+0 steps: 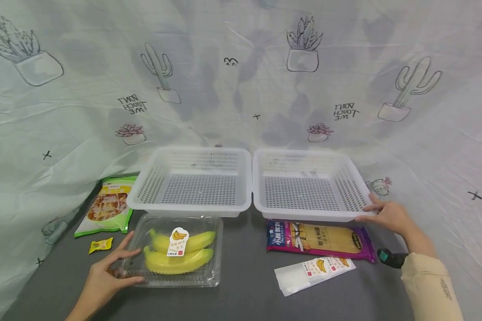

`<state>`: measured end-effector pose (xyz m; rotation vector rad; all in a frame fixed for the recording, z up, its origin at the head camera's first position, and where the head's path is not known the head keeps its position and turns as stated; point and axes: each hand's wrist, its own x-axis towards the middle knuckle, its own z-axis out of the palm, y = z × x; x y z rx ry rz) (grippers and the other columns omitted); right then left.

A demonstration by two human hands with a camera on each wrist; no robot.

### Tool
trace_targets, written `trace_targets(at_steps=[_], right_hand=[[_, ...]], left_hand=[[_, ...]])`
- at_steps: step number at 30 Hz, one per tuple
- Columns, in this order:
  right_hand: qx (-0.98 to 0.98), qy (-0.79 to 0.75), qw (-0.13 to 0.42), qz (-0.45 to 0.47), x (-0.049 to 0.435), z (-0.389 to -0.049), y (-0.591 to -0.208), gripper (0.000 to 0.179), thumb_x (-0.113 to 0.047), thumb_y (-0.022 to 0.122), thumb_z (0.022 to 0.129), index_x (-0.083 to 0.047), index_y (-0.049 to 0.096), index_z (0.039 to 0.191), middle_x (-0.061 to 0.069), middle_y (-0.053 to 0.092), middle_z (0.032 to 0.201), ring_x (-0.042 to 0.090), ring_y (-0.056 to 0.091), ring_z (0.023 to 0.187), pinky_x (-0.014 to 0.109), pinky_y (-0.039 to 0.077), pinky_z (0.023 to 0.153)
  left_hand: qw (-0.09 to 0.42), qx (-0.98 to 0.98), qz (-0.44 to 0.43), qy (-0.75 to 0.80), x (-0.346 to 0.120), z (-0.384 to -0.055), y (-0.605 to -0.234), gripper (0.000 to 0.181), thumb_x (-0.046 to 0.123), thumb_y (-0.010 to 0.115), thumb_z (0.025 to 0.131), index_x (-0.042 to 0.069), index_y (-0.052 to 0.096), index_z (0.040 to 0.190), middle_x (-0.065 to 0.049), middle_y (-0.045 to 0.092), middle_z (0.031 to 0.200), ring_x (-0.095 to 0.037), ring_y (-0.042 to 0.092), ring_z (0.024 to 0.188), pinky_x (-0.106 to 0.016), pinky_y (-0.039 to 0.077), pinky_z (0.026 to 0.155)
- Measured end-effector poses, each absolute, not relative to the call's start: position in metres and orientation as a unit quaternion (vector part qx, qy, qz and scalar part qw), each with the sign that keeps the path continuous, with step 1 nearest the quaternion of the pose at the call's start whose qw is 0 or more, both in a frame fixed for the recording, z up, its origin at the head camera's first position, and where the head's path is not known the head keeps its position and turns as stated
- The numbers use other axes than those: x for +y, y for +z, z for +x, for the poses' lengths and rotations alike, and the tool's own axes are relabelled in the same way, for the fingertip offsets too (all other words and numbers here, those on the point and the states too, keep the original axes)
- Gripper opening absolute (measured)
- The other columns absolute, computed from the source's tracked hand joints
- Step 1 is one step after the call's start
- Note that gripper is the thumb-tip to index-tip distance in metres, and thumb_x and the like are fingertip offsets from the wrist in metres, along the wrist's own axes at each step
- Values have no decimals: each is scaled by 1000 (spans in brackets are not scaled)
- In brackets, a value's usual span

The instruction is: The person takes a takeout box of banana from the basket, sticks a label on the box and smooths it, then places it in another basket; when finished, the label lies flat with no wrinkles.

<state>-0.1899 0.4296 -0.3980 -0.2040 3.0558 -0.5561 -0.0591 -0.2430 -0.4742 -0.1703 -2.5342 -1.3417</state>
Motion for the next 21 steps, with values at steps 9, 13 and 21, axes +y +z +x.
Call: trace_targets(at_steps=[9,13,21], right_hand=[[983,-178,8,-52,433,-194,-396,52,-41,83,72,5,75,95,34,39,134,16,41,65,26,31,53],[983,-174,7,-58,431,-196,-395,52,-41,84,70,5,75,92,35,39,132,15,34,57,26,31,53],[986,-153,25,-65,433,-203,-393,54,-43,84,69,6,75,87,36,42,129,15,34,57,26,30,50]], left_hand=[[132,-883,-41,-448,-233,-48,-453,59,12,91,56,15,70,111,-9,40,150,2,40,48,-22,40,39],[132,-886,-34,-444,-229,-46,-443,58,12,90,56,16,69,110,-9,40,150,-2,47,56,-22,40,39],[94,-874,3,-476,-214,-42,-422,57,13,89,59,15,70,112,1,39,151,-7,52,68,-26,43,43]])
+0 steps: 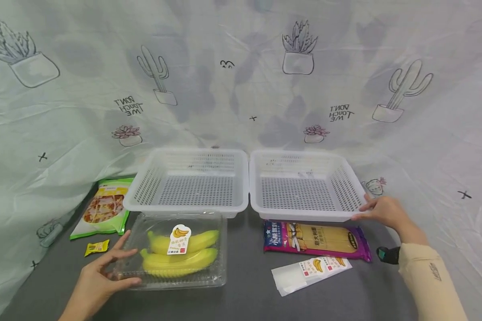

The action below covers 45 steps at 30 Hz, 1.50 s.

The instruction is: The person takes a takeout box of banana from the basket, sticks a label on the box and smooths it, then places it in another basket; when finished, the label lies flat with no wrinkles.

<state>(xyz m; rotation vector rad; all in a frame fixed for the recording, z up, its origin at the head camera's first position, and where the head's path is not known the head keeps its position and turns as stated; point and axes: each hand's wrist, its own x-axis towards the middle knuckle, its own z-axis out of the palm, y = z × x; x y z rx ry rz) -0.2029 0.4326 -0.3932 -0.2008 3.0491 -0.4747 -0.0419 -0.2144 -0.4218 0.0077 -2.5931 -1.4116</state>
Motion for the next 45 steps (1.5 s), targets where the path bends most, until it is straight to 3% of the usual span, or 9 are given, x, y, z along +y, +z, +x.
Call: trace_targets(at_steps=[4,9,13,16,20,23,30,37,45], right_hand=[[985,-157,34,-69,433,-204,-392,55,-44,84,68,7,75,86,38,42,126,13,28,53,26,28,48],[985,-153,36,-74,434,-205,-392,55,-44,85,67,8,75,84,38,42,125,10,24,50,25,27,46],[985,-148,34,-79,434,-207,-391,54,-43,85,67,7,75,85,29,68,84,9,23,50,25,26,47],[985,-149,35,-75,434,-207,-390,54,-43,85,67,8,75,85,8,59,55,8,23,50,24,26,47],[987,-141,34,-75,434,-206,-386,53,-44,84,67,6,75,84,34,65,95,11,26,53,25,27,47],[987,-133,35,-78,433,-205,-386,52,-44,84,68,5,76,83,37,41,126,14,27,55,25,28,48],[987,-134,48,-72,429,-207,-384,56,-46,84,67,6,75,83,37,39,127,16,30,57,26,29,49],[985,-143,60,-71,429,-212,-386,55,-47,83,67,5,76,85,36,39,128,16,29,57,26,29,48],[986,-145,57,-62,430,-211,-386,56,-46,84,66,7,75,84,37,39,126,15,28,55,26,28,48]], left_hand=[[80,-866,16,-494,-204,-40,-407,57,14,89,61,14,69,114,3,38,151,-10,40,47,-27,43,43],[103,-875,8,-474,-195,-44,-390,56,18,90,61,16,69,113,-1,39,151,-8,39,47,-25,42,44],[118,-874,-10,-472,-190,-52,-381,55,18,89,61,15,69,113,-1,37,152,-9,41,46,-25,41,45],[118,-869,-22,-481,-187,-61,-377,55,17,89,63,13,69,114,0,36,153,-8,36,43,-25,40,45],[125,-871,-34,-473,-184,-75,-375,55,18,88,65,11,68,116,-1,35,153,-8,38,42,-24,41,46],[133,-871,-46,-470,-183,-87,-373,54,19,88,66,11,68,116,-1,34,153,-9,38,42,-24,40,46],[144,-855,-86,-491,-178,-112,-370,53,19,87,68,10,68,118,2,33,154,-9,35,47,-24,38,46],[150,-834,-114,-519,-172,-137,-372,51,10,85,70,5,67,117,1,33,154,-10,44,74,-20,44,52],[175,-821,-151,-522,-155,-157,-365,50,7,86,68,2,68,115,-5,37,152,-8,40,54,-20,40,48]])
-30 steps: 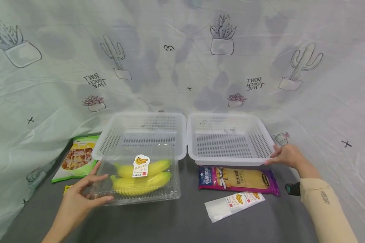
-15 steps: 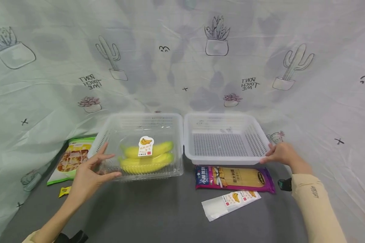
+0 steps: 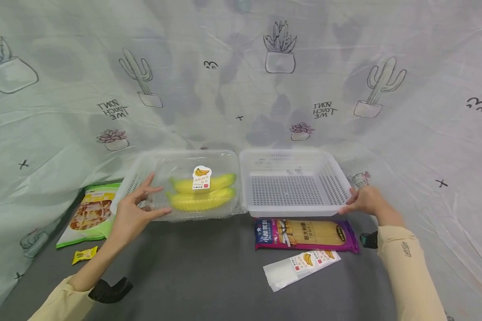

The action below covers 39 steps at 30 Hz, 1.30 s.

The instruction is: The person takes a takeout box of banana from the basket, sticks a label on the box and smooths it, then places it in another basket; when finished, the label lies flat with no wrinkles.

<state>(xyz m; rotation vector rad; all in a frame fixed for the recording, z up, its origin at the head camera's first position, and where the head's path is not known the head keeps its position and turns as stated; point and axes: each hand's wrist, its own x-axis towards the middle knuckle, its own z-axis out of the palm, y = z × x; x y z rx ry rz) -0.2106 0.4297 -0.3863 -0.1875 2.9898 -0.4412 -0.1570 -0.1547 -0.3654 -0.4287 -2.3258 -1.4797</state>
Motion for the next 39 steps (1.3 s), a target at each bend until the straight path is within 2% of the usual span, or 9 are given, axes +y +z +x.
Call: trace_targets(at_steps=[4,10,17,21,24,28,34,39], right_hand=[[986,-143,58,-63,428,-211,-385,58,-46,84,66,7,75,84,37,40,125,15,26,56,27,28,48],[985,-154,51,-65,428,-212,-387,59,-47,84,64,7,75,84,37,42,124,15,28,56,26,30,48],[985,-158,39,-59,426,-213,-387,55,-45,86,64,5,76,83,36,42,125,15,45,57,27,34,50],[984,-162,42,-61,427,-213,-388,57,-47,85,64,6,75,84,37,41,126,16,42,58,27,34,50],[984,-160,41,-60,428,-213,-389,56,-45,86,64,7,75,83,38,42,124,17,37,60,27,34,50],[985,-160,45,-51,428,-214,-389,55,-44,86,64,7,75,83,37,43,125,18,42,63,28,36,51],[985,-159,49,-50,429,-213,-387,56,-45,86,64,7,75,82,37,39,127,22,50,69,29,38,52],[985,-159,55,-43,429,-213,-386,52,-41,86,65,7,75,83,36,38,128,19,41,63,29,36,52]], left_hand=[[180,-823,-153,-516,-148,-172,-369,51,11,87,68,4,69,114,-4,37,151,-7,36,45,-20,37,45],[186,-837,-164,-488,-134,-193,-367,53,16,88,67,6,69,116,-3,37,151,-8,38,45,-21,34,45],[169,-824,-181,-510,-114,-214,-366,54,17,87,69,5,68,117,-1,35,153,-11,34,50,-22,33,46],[166,-827,-182,-506,-100,-226,-365,54,20,88,68,6,68,117,1,36,152,-14,35,57,-22,32,48],[165,-822,-190,-511,-87,-234,-365,54,21,88,69,5,68,117,-3,37,152,-19,35,60,-23,29,47],[160,-812,-199,-525,-69,-243,-366,54,19,88,68,4,68,116,-5,37,151,-22,32,60,-23,27,46],[160,-804,-215,-531,-43,-253,-368,54,19,88,68,3,68,115,-9,38,151,-21,32,59,-23,26,46],[158,-802,-217,-533,-20,-260,-371,56,22,89,66,4,69,115,-5,39,150,-17,31,57,-23,25,48]])
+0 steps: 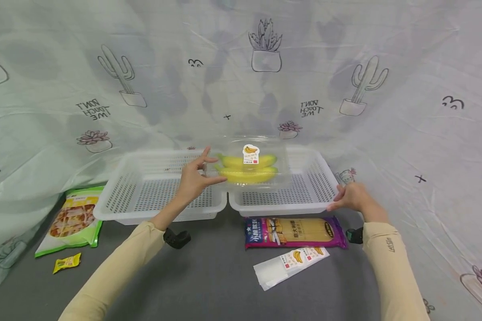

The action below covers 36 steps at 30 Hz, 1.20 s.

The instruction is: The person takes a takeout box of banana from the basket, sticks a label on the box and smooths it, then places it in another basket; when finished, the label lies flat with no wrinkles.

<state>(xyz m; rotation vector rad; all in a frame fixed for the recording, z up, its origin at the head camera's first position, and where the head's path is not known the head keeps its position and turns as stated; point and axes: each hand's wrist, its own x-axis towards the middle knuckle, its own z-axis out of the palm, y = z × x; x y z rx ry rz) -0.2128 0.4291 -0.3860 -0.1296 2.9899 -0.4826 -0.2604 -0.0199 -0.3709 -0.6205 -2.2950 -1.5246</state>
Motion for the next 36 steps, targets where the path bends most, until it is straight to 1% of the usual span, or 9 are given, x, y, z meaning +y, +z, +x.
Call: trace_targets(at_steps=[5,11,16,22,23,26,27,29,36], right_hand=[[985,-163,49,-40,429,-213,-387,50,-40,87,65,6,75,82,35,39,127,22,49,69,29,38,55],[984,-170,47,-35,433,-214,-387,50,-39,87,64,6,75,82,34,39,128,20,39,61,28,36,52],[984,-168,46,-38,434,-213,-388,51,-42,87,63,4,76,82,34,41,128,24,50,66,28,38,54],[981,-182,41,-44,430,-213,-388,48,-37,88,64,5,75,83,33,41,128,14,27,54,26,33,47],[981,-185,39,-46,429,-213,-389,47,-36,88,64,5,75,83,33,41,128,13,26,54,26,32,46],[979,-194,38,-44,430,-215,-390,47,-35,88,63,5,75,84,32,40,129,13,26,54,25,30,45],[979,-197,39,-43,430,-216,-391,46,-34,88,64,5,75,84,32,40,130,14,26,54,25,31,45],[978,-201,40,-40,431,-216,-392,43,-32,88,65,5,76,84,32,39,130,14,26,55,25,31,45],[978,-200,49,-24,431,-214,-390,48,-37,87,65,5,75,85,32,37,132,15,27,58,26,34,48]], left_hand=[[147,-804,-219,-533,2,-267,-374,58,24,89,66,5,68,117,-8,38,150,-16,28,61,-24,22,50],[134,-804,-221,-536,29,-274,-382,59,26,88,67,7,68,118,-8,35,152,-15,25,61,-25,23,51],[122,-795,-218,-552,51,-278,-396,56,25,88,68,5,68,116,-12,33,152,-12,23,53,-23,25,48],[115,-802,-193,-554,73,-280,-412,58,28,88,67,5,68,116,-11,29,153,-7,21,42,-26,38,57],[113,-804,-185,-554,76,-280,-415,58,29,88,67,5,67,115,-12,29,153,-9,29,43,-27,44,64],[101,-810,-160,-555,87,-279,-421,56,27,88,67,3,67,113,-16,30,152,-20,63,72,-34,50,84],[96,-817,-150,-549,90,-279,-423,56,27,88,67,3,67,113,-16,30,152,-26,65,92,-34,50,88],[80,-830,-138,-534,97,-278,-425,54,26,87,68,1,66,111,-19,30,151,-36,47,126,-40,43,100],[-37,-876,-118,-466,105,-275,-421,56,18,85,73,0,63,121,-17,21,155,-38,41,131,-39,42,101]])
